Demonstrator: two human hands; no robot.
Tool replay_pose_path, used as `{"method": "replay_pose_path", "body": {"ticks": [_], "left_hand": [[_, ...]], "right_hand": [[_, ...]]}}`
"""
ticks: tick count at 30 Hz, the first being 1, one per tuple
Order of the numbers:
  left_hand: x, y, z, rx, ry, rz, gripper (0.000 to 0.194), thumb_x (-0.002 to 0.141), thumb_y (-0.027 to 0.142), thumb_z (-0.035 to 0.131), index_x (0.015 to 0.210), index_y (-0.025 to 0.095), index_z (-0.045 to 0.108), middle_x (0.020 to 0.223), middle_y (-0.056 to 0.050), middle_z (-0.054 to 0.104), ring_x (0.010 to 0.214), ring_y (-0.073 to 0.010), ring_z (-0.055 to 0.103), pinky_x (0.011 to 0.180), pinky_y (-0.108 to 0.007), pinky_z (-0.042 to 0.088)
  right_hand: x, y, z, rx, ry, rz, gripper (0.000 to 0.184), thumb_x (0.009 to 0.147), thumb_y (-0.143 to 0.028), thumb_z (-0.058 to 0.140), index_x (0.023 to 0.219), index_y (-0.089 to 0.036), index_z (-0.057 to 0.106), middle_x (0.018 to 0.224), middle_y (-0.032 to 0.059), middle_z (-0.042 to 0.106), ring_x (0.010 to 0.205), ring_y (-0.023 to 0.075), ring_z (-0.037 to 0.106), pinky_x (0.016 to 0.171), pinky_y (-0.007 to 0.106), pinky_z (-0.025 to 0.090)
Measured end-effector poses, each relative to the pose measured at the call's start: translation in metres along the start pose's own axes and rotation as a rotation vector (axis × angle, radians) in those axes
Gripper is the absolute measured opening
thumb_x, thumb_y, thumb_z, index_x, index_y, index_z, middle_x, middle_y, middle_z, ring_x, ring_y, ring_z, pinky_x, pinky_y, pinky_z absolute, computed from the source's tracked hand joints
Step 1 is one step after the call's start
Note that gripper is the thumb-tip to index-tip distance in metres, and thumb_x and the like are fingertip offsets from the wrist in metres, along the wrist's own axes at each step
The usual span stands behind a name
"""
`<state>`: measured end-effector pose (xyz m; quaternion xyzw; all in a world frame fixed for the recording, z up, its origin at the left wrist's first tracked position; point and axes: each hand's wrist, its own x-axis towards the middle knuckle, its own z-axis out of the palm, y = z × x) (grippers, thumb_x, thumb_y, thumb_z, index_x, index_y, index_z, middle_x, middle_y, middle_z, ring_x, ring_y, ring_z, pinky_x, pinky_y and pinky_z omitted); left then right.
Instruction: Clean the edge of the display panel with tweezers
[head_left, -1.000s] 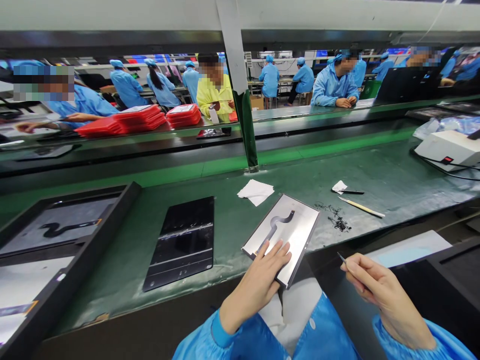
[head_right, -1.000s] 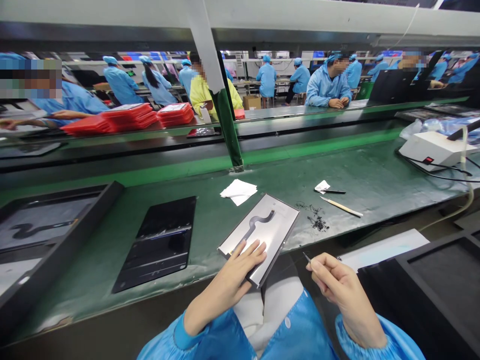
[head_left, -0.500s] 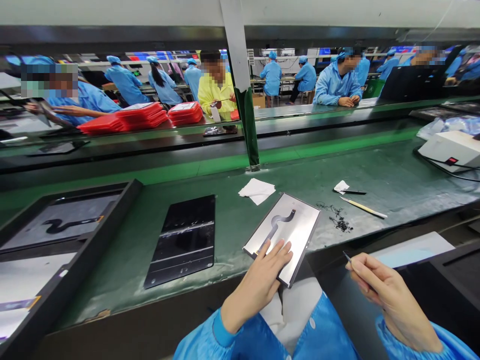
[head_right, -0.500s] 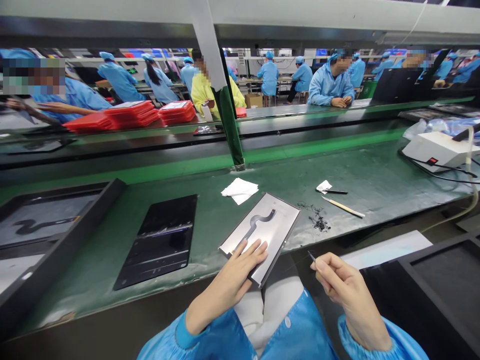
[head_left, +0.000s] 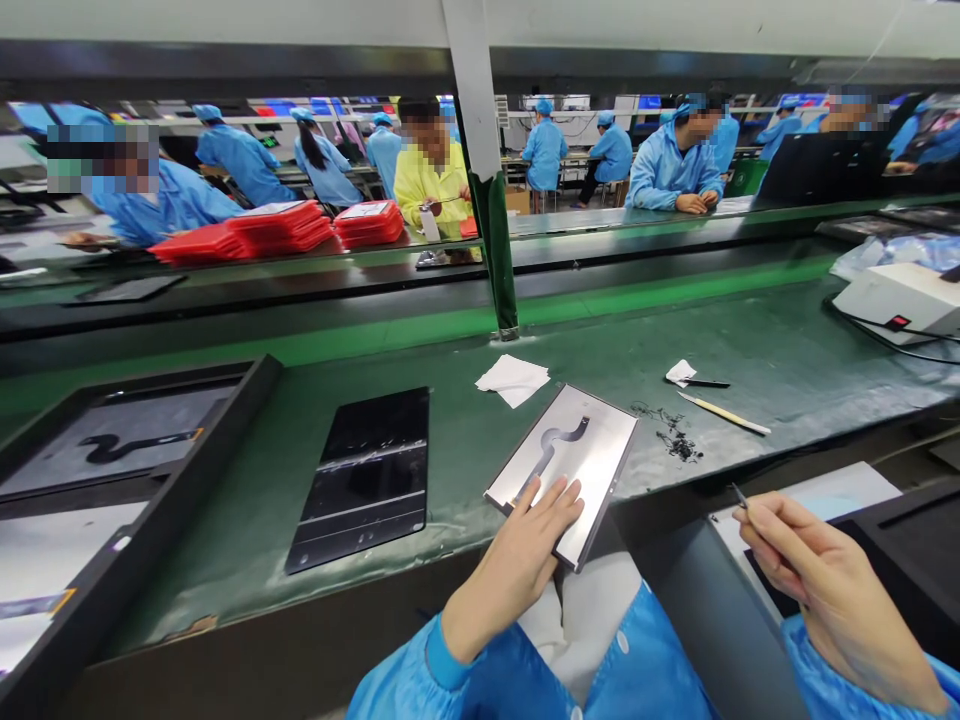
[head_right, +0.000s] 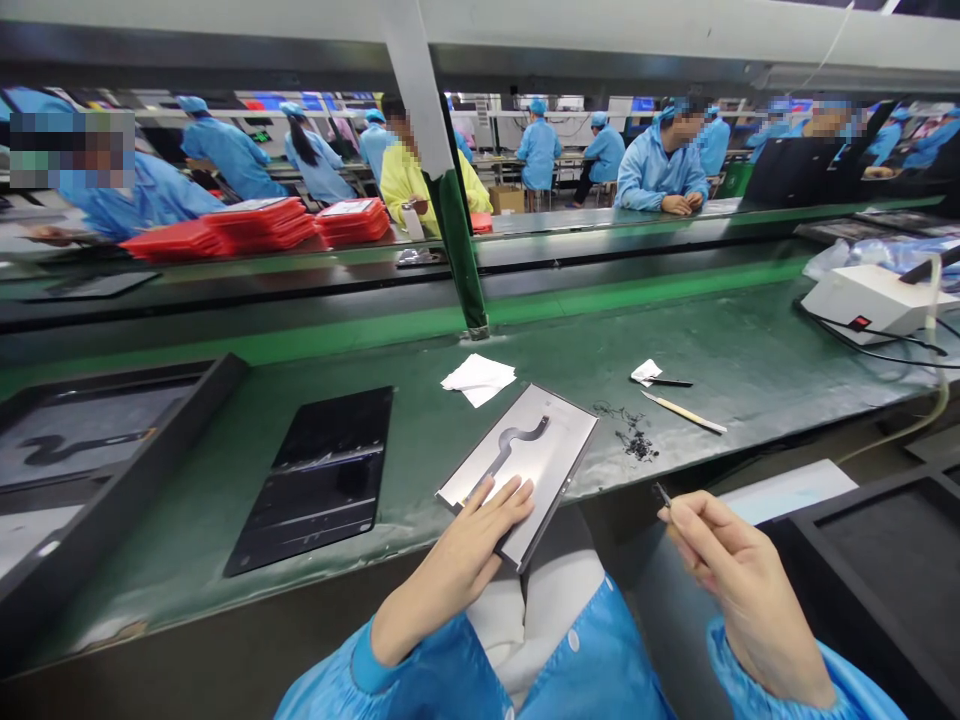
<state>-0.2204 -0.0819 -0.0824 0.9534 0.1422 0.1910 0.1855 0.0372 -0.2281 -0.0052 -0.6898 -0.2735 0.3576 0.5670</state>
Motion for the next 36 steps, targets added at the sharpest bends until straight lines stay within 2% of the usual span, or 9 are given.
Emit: {"method": "replay_pose_path", "body": {"ticks": [10,16,19,23,24,26,29,33,36], "left_hand": [[-0.002,0.003,0.002,0.033,0.014,-0.009,0.078,0.082,-0.004,0.050,0.152,0.017,0.024,0.158,-0.015,0.034,0.150,-0.0302,0.020,0.119,-0.061,0.026],[-0.005,0.010,0.001,0.110,0.060,0.017,0.073,0.091,0.033,0.068,0.151,0.016,0.030,0.153,-0.017,0.043,0.148,-0.0347,0.026,0.118,-0.063,0.025],[0.004,0.018,0.000,0.072,0.210,0.038,0.053,0.097,0.037,0.059,0.143,0.017,0.042,0.136,-0.014,0.062,0.139,-0.0301,0.046,0.117,-0.055,0.031],[0.043,0.028,-0.005,-0.053,0.417,-0.082,0.016,0.100,0.020,0.051,0.112,0.020,0.061,0.089,-0.002,0.073,0.092,-0.0194,0.070,0.107,-0.047,0.042],[0.057,0.029,-0.007,-0.079,0.393,-0.136,0.012,0.099,0.024,0.054,0.105,0.020,0.064,0.083,-0.001,0.070,0.082,-0.0187,0.068,0.101,-0.046,0.046],[0.084,0.030,-0.011,-0.123,0.192,-0.220,0.016,0.092,0.034,0.066,0.101,0.021,0.067,0.084,-0.002,0.067,0.085,-0.0213,0.063,0.086,-0.041,0.049],[0.118,0.030,-0.014,-0.177,-0.066,-0.208,0.014,0.085,0.034,0.074,0.090,0.022,0.072,0.087,-0.002,0.067,0.088,-0.0207,0.061,0.079,-0.033,0.046],[0.144,0.029,-0.016,-0.188,-0.126,-0.154,0.013,0.086,0.026,0.070,0.075,0.021,0.069,0.078,0.002,0.068,0.084,-0.0161,0.061,0.075,-0.026,0.043],[0.156,0.024,-0.022,-0.142,-0.097,-0.175,0.017,0.089,0.018,0.061,0.073,0.019,0.067,0.076,0.001,0.068,0.081,-0.0160,0.059,0.073,-0.027,0.042]], "right_hand": [[0.004,0.020,0.015,-0.235,-0.042,-0.176,0.044,0.083,-0.066,0.063,0.081,-0.023,0.070,0.071,0.0023,0.064,0.066,0.0191,0.056,0.061,0.028,0.046],[0.009,0.053,0.022,-0.301,-0.129,-0.177,0.034,0.091,-0.056,0.058,0.093,-0.024,0.068,0.083,0.0032,0.071,0.077,0.0221,0.066,0.064,0.027,0.048],[0.010,0.062,0.027,-0.351,-0.153,-0.234,0.030,0.093,-0.051,0.057,0.095,-0.024,0.068,0.088,0.0036,0.073,0.082,0.0226,0.068,0.066,0.026,0.050],[0.013,0.062,0.035,-0.424,-0.161,-0.379,0.023,0.097,-0.044,0.054,0.096,-0.026,0.068,0.089,0.0019,0.073,0.081,0.0197,0.070,0.068,0.023,0.051],[0.014,0.060,0.036,-0.438,-0.156,-0.416,0.022,0.098,-0.042,0.053,0.096,-0.026,0.067,0.089,0.0015,0.072,0.080,0.0188,0.069,0.067,0.023,0.051],[0.017,0.057,0.036,-0.461,-0.132,-0.495,0.020,0.099,-0.039,0.051,0.096,-0.026,0.066,0.087,0.0008,0.070,0.078,0.0174,0.069,0.065,0.022,0.050],[0.020,0.055,0.035,-0.514,-0.097,-0.592,0.018,0.101,-0.035,0.048,0.098,-0.026,0.063,0.085,-0.0001,0.069,0.076,0.0165,0.069,0.065,0.022,0.050],[0.023,0.066,0.029,-0.579,0.015,-0.626,0.016,0.101,-0.036,0.047,0.101,-0.027,0.060,0.085,-0.0002,0.072,0.073,0.0182,0.072,0.063,0.025,0.050],[0.025,0.081,0.019,-0.550,0.124,-0.547,0.018,0.100,-0.042,0.047,0.103,-0.026,0.056,0.080,-0.0006,0.073,0.065,0.0187,0.072,0.058,0.025,0.050]]}}
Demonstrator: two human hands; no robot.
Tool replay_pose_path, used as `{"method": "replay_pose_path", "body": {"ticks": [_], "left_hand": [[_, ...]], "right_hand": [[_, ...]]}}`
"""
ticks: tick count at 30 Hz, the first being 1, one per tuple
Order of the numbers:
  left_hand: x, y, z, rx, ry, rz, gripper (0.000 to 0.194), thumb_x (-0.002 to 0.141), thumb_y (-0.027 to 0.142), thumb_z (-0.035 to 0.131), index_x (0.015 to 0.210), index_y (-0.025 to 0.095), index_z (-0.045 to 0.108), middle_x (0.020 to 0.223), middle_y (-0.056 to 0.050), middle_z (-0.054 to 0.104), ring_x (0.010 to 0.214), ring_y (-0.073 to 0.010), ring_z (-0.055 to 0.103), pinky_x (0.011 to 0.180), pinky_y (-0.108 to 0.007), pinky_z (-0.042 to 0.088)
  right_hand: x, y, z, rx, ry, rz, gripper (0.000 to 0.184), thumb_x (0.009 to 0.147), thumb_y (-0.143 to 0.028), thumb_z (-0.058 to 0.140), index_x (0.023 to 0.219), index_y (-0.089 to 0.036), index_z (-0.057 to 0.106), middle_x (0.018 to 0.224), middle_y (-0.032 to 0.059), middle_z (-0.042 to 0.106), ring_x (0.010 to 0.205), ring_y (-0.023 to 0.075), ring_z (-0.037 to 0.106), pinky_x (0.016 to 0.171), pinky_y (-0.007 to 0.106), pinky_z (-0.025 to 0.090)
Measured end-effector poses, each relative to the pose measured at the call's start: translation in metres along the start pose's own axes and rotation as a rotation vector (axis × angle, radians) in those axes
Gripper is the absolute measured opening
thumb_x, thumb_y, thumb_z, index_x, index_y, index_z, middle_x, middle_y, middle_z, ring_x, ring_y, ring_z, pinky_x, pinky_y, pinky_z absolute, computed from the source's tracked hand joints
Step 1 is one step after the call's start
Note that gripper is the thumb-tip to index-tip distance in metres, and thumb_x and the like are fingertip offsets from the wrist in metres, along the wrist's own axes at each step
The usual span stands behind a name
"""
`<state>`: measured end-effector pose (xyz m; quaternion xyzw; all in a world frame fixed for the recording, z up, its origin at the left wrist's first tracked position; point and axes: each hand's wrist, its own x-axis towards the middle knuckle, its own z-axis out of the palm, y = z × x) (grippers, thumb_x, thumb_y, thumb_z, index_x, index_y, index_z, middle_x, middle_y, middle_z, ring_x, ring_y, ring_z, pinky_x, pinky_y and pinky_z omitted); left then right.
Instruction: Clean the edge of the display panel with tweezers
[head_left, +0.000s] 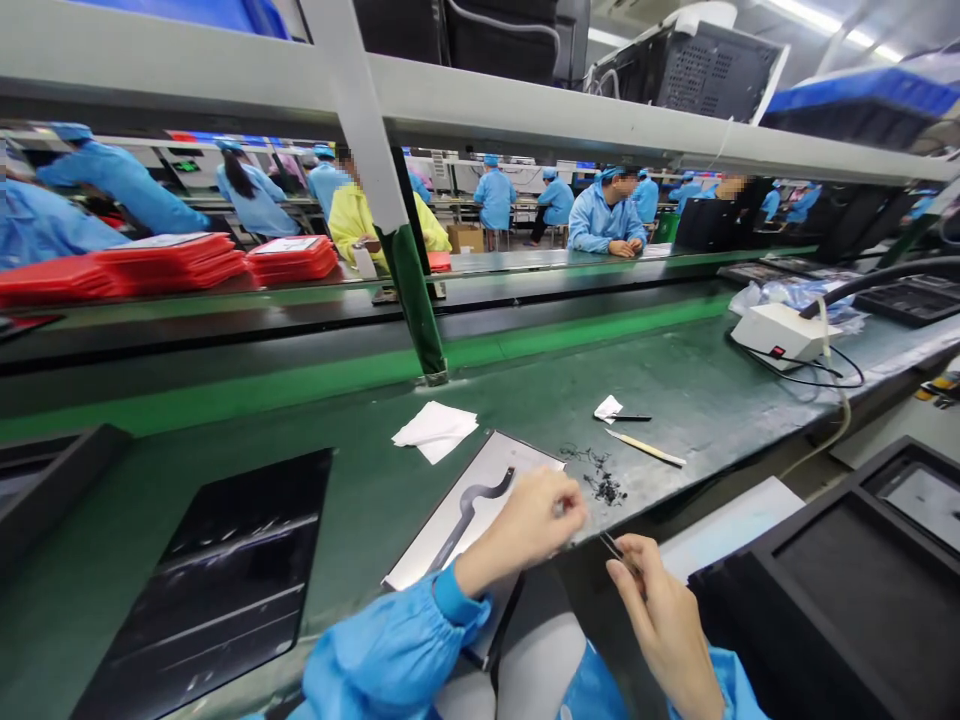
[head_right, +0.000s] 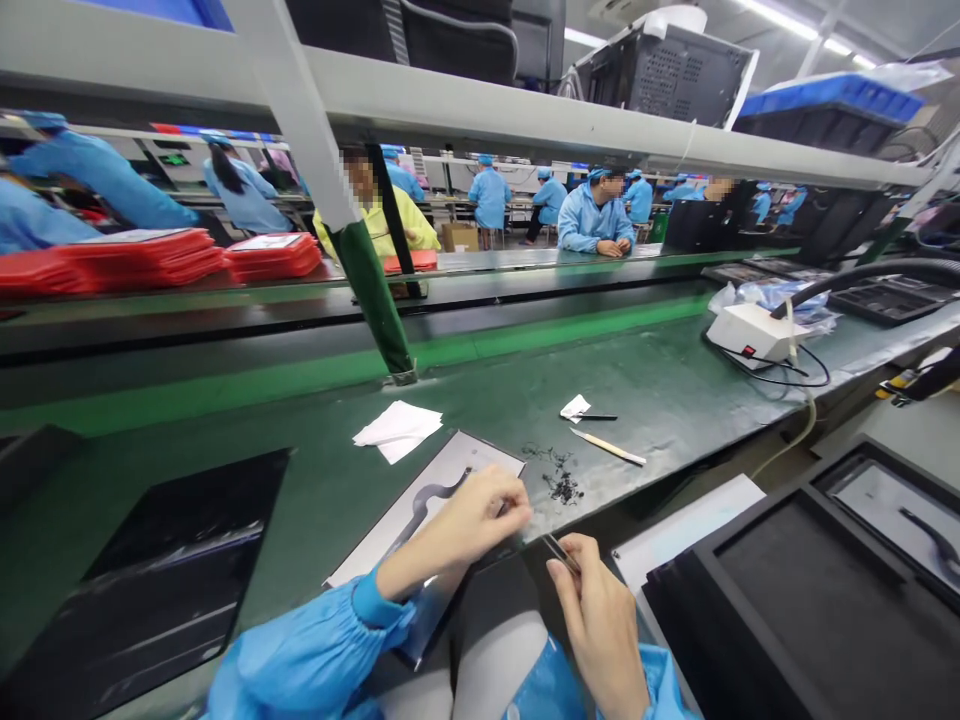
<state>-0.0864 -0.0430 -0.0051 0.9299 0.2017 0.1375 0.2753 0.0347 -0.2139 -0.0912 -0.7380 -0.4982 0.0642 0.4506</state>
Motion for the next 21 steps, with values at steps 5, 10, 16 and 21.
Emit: {"method": "replay_pose_path", "body": {"ticks": [5,10,16,21], "left_hand": [[0.031,-0.005,-0.002,0.131,0.059,-0.006,0.018,0.095,0.021,0.057,0.080,0.018,0.068,0.081,-0.002,0.071,0.088,-0.0205,0.057,0.082,-0.037,0.039],[0.060,-0.008,0.013,0.248,0.044,0.068,0.017,0.093,0.019,0.060,0.078,0.018,0.068,0.082,-0.006,0.072,0.095,-0.0239,0.059,0.092,-0.045,0.035],[0.028,-0.019,-0.015,0.273,0.081,0.121,0.044,0.094,0.016,0.055,0.137,0.021,0.048,0.134,-0.009,0.062,0.124,-0.0243,0.054,0.098,-0.041,0.040],[-0.055,-0.024,-0.030,0.273,0.121,0.116,0.020,0.100,0.022,0.045,0.098,0.020,0.064,0.097,-0.006,0.071,0.093,-0.0216,0.066,0.087,-0.038,0.049]], "right_hand": [[-0.006,0.021,-0.002,0.148,-0.017,0.212,0.027,0.097,-0.050,0.048,0.103,-0.025,0.053,0.082,0.0026,0.072,0.074,0.0205,0.072,0.058,0.024,0.051],[-0.006,0.025,0.005,0.276,0.016,0.312,0.033,0.091,-0.055,0.054,0.093,-0.023,0.058,0.085,0.0063,0.071,0.082,0.0226,0.072,0.068,0.026,0.054],[-0.021,0.018,0.011,0.272,-0.056,0.326,0.032,0.091,-0.053,0.056,0.095,-0.023,0.064,0.077,0.0042,0.072,0.078,0.0225,0.071,0.063,0.024,0.053],[-0.032,-0.002,0.022,0.273,-0.212,0.305,0.033,0.092,-0.053,0.055,0.103,-0.025,0.071,0.083,0.0028,0.075,0.073,0.0204,0.070,0.067,0.023,0.051]]}}
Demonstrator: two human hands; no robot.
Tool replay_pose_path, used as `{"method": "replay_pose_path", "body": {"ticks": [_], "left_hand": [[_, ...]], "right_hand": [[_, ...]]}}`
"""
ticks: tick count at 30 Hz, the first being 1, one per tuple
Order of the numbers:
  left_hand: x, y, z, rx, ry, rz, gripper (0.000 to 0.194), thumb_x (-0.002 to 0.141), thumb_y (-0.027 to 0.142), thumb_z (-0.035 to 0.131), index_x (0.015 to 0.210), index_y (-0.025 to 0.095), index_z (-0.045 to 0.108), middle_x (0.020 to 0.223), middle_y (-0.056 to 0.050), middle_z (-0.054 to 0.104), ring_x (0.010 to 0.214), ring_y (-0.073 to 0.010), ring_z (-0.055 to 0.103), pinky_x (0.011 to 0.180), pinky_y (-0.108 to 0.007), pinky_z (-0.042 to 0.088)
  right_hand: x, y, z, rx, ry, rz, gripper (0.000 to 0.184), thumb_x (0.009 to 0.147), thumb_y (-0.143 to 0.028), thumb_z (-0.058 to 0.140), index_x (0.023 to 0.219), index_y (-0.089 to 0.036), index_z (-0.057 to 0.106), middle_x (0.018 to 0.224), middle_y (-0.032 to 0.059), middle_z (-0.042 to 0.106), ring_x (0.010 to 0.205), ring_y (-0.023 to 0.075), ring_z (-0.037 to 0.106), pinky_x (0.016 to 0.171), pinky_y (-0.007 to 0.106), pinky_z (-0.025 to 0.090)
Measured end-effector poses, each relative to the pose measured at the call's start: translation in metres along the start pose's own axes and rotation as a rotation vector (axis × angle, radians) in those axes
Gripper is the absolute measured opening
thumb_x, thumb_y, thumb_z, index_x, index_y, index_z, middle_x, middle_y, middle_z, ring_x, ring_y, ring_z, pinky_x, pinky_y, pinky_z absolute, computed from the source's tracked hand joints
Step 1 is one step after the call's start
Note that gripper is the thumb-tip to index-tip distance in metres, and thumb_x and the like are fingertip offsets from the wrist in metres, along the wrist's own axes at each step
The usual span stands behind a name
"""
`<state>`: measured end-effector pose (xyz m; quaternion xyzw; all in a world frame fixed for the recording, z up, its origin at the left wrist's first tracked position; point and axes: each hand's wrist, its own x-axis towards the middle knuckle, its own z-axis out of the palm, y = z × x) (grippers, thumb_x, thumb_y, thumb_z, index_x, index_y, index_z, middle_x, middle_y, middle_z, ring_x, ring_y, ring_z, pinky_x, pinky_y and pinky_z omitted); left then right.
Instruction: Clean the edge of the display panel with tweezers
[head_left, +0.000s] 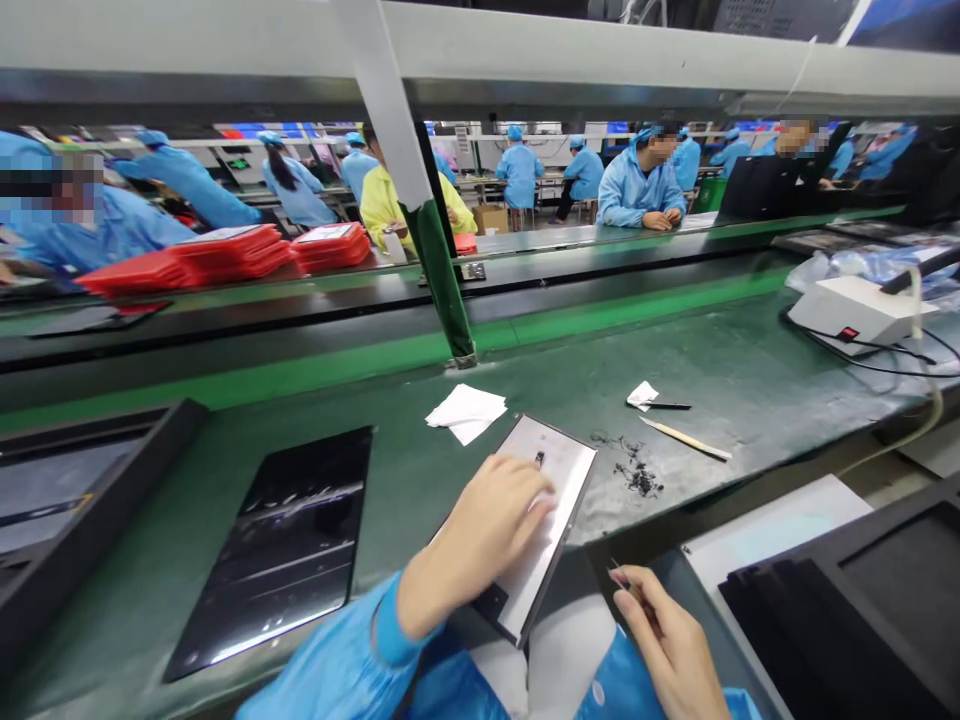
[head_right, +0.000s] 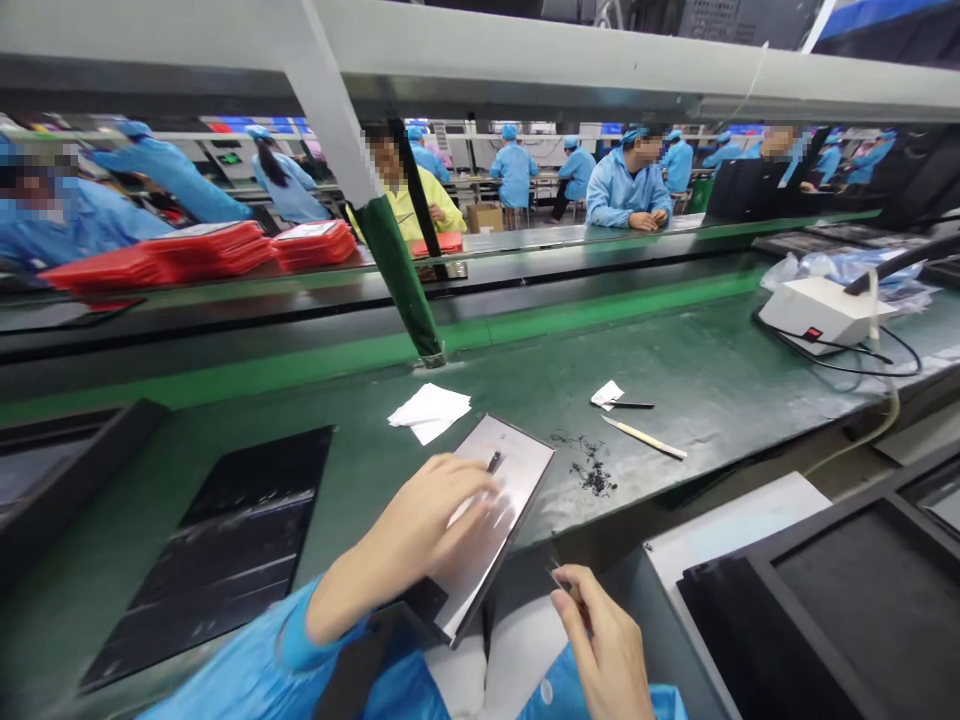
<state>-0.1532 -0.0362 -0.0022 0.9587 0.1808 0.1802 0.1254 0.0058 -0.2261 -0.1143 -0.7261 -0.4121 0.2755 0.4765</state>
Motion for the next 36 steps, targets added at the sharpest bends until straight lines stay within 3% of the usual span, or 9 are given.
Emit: {"method": "replay_pose_path", "body": {"ticks": [4,7,10,13,15,18,24,36], "left_hand": [[-0.065,0.020,0.025,0.025,0.177,0.005,0.025,0.101,0.019,0.042,0.086,0.019,0.061,0.087,-0.005,0.067,0.087,-0.0197,0.067,0.088,-0.038,0.054],[-0.094,0.033,0.055,0.173,0.334,0.059,0.017,0.099,0.020,0.051,0.108,0.016,0.064,0.099,-0.008,0.071,0.107,-0.0235,0.067,0.106,-0.044,0.048],[-0.104,0.039,0.080,0.265,0.378,0.022,0.022,0.096,0.017,0.054,0.116,0.015,0.064,0.104,-0.008,0.072,0.115,-0.0251,0.066,0.108,-0.044,0.049],[-0.105,0.041,0.094,0.303,0.471,-0.026,0.024,0.097,0.012,0.047,0.113,0.014,0.066,0.105,-0.010,0.072,0.115,-0.0268,0.066,0.104,-0.043,0.053],[-0.105,0.042,0.097,0.326,0.488,-0.045,0.027,0.098,0.010,0.042,0.109,0.014,0.067,0.107,-0.012,0.071,0.117,-0.0288,0.065,0.101,-0.043,0.055],[-0.107,0.047,0.096,0.377,0.395,-0.035,0.030,0.098,0.009,0.040,0.112,0.012,0.067,0.109,-0.013,0.071,0.119,-0.0306,0.064,0.100,-0.043,0.055],[-0.108,0.052,0.092,0.412,0.333,-0.066,0.036,0.101,0.011,0.033,0.118,0.010,0.065,0.114,-0.015,0.069,0.125,-0.0336,0.059,0.104,-0.046,0.052],[-0.108,0.044,0.091,0.502,0.316,-0.002,0.037,0.098,0.008,0.036,0.114,0.013,0.069,0.108,-0.012,0.071,0.116,-0.0282,0.067,0.100,-0.038,0.055]], "right_hand": [[0.002,-0.008,0.021,0.226,-0.122,0.124,0.040,0.086,-0.059,0.062,0.095,-0.022,0.075,0.092,0.0070,0.076,0.090,0.0250,0.070,0.077,0.026,0.052],[0.004,-0.011,0.045,0.400,-0.171,0.226,0.050,0.078,-0.066,0.068,0.091,-0.019,0.077,0.074,0.0052,0.071,0.072,0.0213,0.065,0.065,0.027,0.051],[0.002,-0.014,0.068,0.549,-0.139,0.329,0.062,0.070,-0.075,0.068,0.085,-0.015,0.075,0.048,-0.0054,0.044,0.044,0.0105,0.037,0.042,0.022,0.030],[-0.001,-0.022,0.080,0.665,-0.138,0.425,0.063,0.068,-0.076,0.070,0.082,-0.014,0.071,0.047,-0.0108,0.027,0.044,0.0068,0.019,0.042,0.021,0.015],[-0.001,-0.029,0.081,0.714,-0.124,0.463,0.060,0.066,-0.074,0.073,0.077,-0.015,0.067,0.050,-0.0106,0.028,0.047,0.0066,0.017,0.044,0.021,0.014],[0.000,-0.037,0.081,0.763,-0.067,0.494,0.057,0.064,-0.071,0.077,0.068,-0.017,0.060,0.053,-0.0098,0.029,0.049,0.0066,0.016,0.045,0.022,0.013],[0.001,-0.031,0.086,0.819,-0.086,0.502,0.058,0.064,-0.072,0.076,0.063,-0.019,0.053,0.055,-0.0087,0.031,0.049,0.0068,0.017,0.044,0.022,0.012],[-0.001,-0.031,0.085,0.835,-0.104,0.512,0.058,0.068,-0.072,0.074,0.063,-0.020,0.051,0.054,-0.0087,0.032,0.049,0.0068,0.015,0.044,0.023,0.013]]}}
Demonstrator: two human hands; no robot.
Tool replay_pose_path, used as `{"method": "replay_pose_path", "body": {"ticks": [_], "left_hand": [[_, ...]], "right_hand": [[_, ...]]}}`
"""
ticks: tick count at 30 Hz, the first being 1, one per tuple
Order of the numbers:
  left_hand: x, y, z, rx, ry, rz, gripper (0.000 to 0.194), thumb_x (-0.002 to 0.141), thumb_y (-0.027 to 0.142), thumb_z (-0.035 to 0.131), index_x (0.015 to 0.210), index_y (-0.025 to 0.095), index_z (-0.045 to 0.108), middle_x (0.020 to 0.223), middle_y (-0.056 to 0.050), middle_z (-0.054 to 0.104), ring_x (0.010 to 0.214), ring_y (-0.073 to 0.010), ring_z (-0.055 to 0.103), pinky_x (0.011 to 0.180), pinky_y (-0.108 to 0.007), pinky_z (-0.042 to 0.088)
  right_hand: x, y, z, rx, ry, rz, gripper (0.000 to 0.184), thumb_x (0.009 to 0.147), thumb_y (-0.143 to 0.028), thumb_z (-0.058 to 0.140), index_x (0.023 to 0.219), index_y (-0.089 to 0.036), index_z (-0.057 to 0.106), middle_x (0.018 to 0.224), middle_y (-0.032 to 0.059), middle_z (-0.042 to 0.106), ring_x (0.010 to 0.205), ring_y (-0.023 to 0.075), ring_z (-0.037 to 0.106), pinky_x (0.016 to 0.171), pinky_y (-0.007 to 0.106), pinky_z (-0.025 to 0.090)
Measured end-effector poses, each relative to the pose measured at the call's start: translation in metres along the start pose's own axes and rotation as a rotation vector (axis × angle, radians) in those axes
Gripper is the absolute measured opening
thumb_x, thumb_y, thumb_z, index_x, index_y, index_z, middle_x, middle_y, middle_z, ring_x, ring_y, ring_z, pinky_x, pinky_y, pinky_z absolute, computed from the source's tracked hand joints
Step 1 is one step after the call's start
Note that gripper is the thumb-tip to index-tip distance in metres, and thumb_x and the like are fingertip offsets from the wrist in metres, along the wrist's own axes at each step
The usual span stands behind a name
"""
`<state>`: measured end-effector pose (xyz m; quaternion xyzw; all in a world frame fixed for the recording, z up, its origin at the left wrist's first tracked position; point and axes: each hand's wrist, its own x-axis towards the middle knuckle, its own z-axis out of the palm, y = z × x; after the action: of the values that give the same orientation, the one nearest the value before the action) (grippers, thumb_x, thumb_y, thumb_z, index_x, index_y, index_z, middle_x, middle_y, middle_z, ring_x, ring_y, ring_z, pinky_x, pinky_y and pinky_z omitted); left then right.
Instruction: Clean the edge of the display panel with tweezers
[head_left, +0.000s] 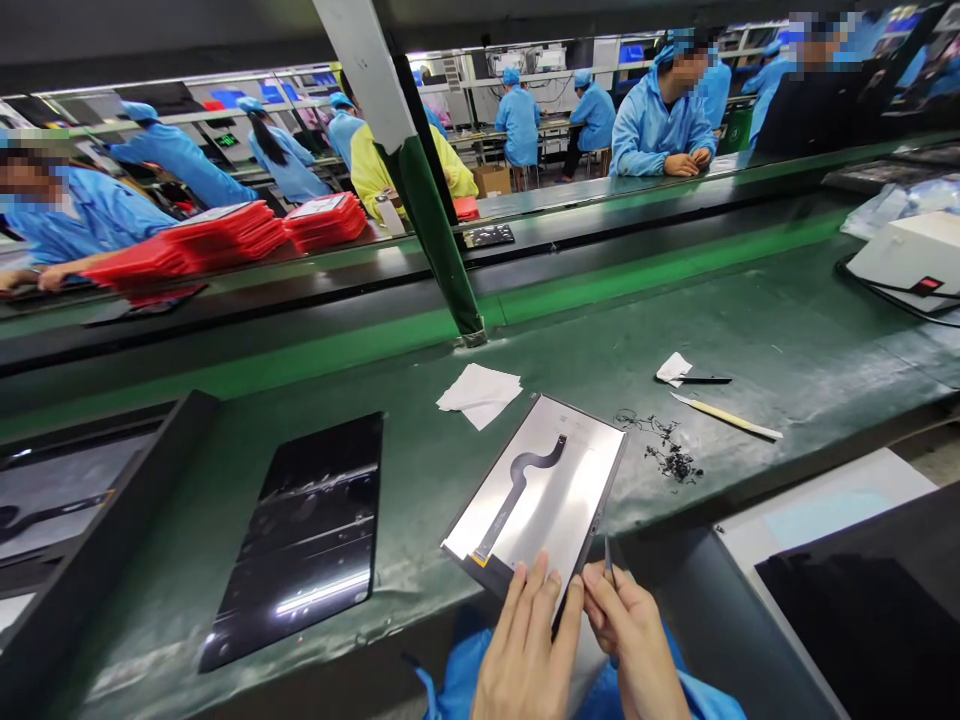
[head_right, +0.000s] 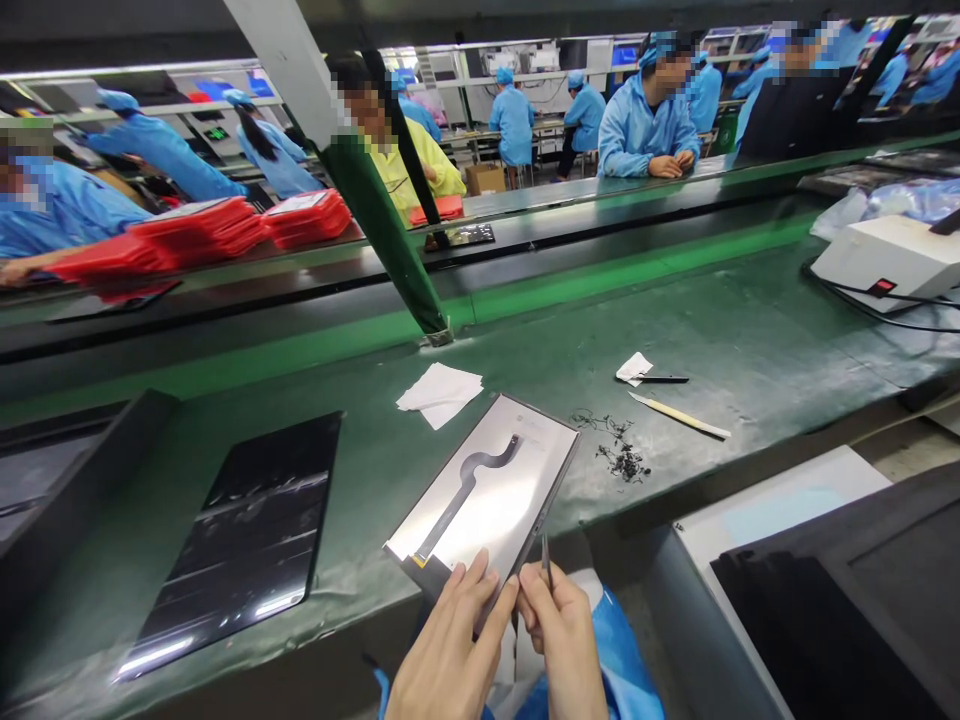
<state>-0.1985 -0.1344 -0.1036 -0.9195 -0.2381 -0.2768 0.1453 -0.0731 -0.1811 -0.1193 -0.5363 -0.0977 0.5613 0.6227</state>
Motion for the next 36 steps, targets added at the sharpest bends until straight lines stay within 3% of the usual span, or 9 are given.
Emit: {"method": "replay_pose_path", "body": {"ticks": [13,21,28,36], "left_hand": [[-0.0016,-0.0010,0.0005,-0.040,0.022,-0.028,0.034,0.098,0.008,0.039,0.113,0.015,0.069,0.110,-0.010,0.073,0.119,-0.0267,0.065,0.106,-0.037,0.050],[-0.0012,-0.0027,0.0018,-0.010,0.010,0.029,0.039,0.098,0.009,0.034,0.121,0.011,0.066,0.112,-0.014,0.072,0.123,-0.0301,0.062,0.110,-0.043,0.045],[-0.0007,-0.0065,-0.0001,-0.076,0.039,-0.008,0.036,0.096,0.005,0.039,0.114,0.015,0.069,0.114,-0.011,0.071,0.125,-0.0261,0.061,0.107,-0.036,0.049],[-0.0005,-0.0040,0.0030,-0.054,0.023,0.022,0.037,0.096,0.006,0.038,0.117,0.011,0.068,0.114,-0.012,0.072,0.129,-0.0295,0.057,0.114,-0.042,0.041]], "right_hand": [[-0.0002,-0.0030,0.0004,-0.017,-0.019,-0.009,0.059,0.067,-0.073,0.073,0.061,-0.021,0.046,0.055,-0.0086,0.032,0.049,0.0067,0.015,0.045,0.024,0.012],[0.0012,-0.0023,0.0009,-0.037,-0.017,-0.015,0.059,0.068,-0.075,0.071,0.064,-0.020,0.049,0.055,-0.0081,0.034,0.048,0.0070,0.018,0.044,0.023,0.014],[0.0020,-0.0030,0.0028,-0.030,-0.023,-0.028,0.059,0.069,-0.074,0.071,0.063,-0.020,0.048,0.055,-0.0086,0.032,0.048,0.0067,0.014,0.044,0.024,0.013],[0.0004,0.0001,0.0027,-0.020,-0.010,-0.021,0.059,0.068,-0.074,0.072,0.062,-0.021,0.046,0.055,-0.0085,0.031,0.049,0.0073,0.017,0.045,0.024,0.013]]}}
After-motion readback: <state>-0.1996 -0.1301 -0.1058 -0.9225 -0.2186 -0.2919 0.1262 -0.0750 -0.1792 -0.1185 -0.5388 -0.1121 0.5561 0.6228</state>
